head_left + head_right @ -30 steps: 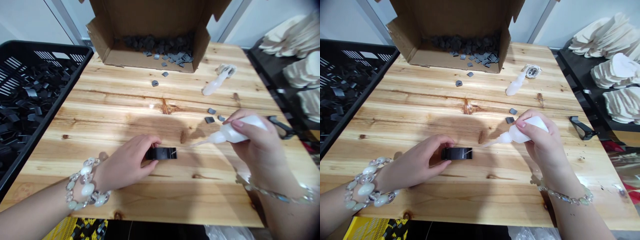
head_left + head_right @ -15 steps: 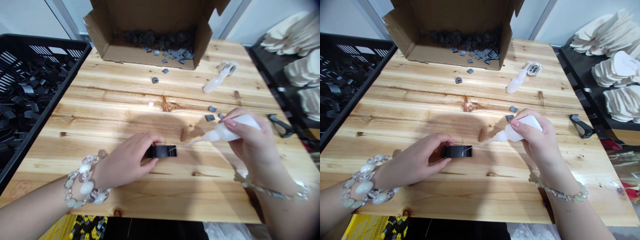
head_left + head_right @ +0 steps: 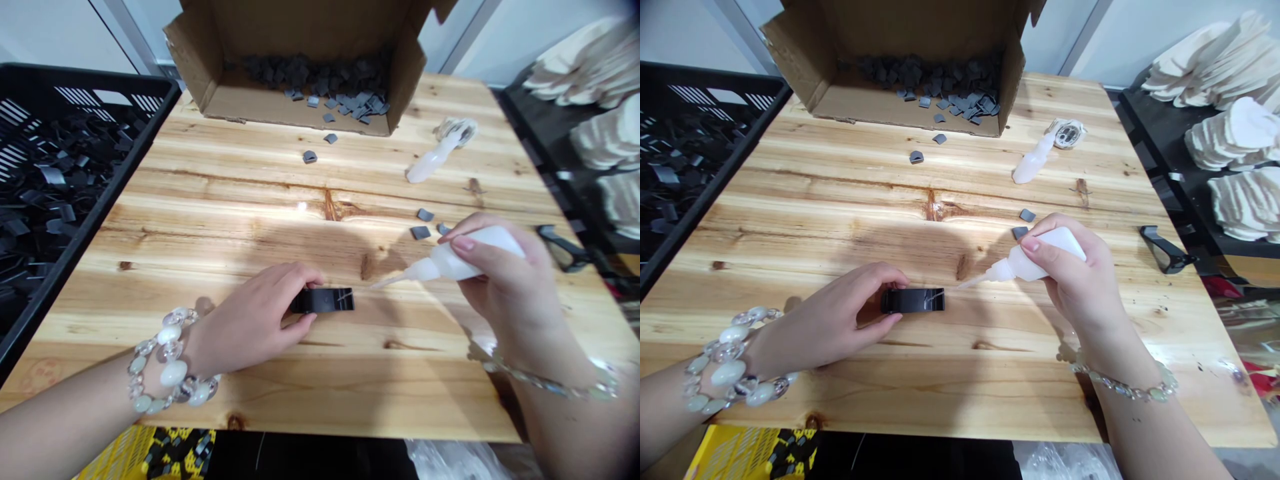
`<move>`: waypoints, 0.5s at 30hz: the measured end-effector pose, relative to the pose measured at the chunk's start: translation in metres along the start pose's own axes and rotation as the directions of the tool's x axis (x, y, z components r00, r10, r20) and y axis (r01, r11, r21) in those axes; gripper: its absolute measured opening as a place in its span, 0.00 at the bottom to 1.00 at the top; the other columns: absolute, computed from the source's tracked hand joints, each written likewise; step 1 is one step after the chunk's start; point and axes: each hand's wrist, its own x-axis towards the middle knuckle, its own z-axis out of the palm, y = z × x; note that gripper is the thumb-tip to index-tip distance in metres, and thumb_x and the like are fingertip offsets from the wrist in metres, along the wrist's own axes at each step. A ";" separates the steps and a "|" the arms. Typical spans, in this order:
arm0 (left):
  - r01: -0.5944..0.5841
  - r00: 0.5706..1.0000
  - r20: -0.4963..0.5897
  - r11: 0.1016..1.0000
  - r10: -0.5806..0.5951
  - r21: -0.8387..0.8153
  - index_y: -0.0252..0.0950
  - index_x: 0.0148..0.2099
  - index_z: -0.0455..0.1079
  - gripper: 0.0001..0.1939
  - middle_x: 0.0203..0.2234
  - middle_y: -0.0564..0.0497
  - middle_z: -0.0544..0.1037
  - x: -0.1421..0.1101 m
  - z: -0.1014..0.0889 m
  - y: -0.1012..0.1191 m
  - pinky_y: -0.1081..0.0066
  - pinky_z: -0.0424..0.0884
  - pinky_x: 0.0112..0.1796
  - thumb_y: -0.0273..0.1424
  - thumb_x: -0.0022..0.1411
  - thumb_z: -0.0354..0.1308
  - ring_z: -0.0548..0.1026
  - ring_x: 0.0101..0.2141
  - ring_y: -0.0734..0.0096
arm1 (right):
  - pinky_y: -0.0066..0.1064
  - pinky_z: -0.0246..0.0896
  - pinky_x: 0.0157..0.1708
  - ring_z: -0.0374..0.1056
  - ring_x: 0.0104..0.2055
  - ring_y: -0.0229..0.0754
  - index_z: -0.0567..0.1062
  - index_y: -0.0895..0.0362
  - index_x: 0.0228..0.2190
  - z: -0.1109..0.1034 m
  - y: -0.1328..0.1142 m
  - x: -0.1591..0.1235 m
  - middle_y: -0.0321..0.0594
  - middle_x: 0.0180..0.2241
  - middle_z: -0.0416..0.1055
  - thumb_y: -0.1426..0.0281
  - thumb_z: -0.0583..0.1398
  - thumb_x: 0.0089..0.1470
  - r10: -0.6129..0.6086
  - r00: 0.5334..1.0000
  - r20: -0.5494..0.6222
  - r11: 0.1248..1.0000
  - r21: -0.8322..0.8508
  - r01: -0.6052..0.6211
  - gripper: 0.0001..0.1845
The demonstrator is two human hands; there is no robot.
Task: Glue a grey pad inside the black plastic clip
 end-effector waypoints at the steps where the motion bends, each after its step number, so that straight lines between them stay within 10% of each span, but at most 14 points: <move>1: 0.000 1.000 0.002 1.000 0.000 0.000 0.38 0.52 0.60 0.16 0.46 0.48 0.73 0.000 0.000 0.000 0.63 0.69 0.48 0.30 0.62 0.54 0.73 0.46 0.63 | 0.23 0.49 0.18 0.59 0.21 0.32 0.76 0.55 0.21 0.000 0.000 0.000 0.33 0.19 0.66 0.72 0.68 0.37 0.000 1.000 -0.002 1.000 -0.003 0.000 0.05; 15: 0.003 1.000 0.016 1.000 -0.003 -0.011 0.38 0.52 0.61 0.15 0.46 0.48 0.73 0.001 -0.001 0.001 0.63 0.69 0.48 0.30 0.62 0.53 0.72 0.45 0.63 | 0.23 0.48 0.18 0.58 0.21 0.31 0.76 0.56 0.21 0.004 -0.004 -0.002 0.33 0.19 0.65 0.73 0.67 0.37 0.003 1.000 -0.018 1.000 -0.005 -0.003 0.05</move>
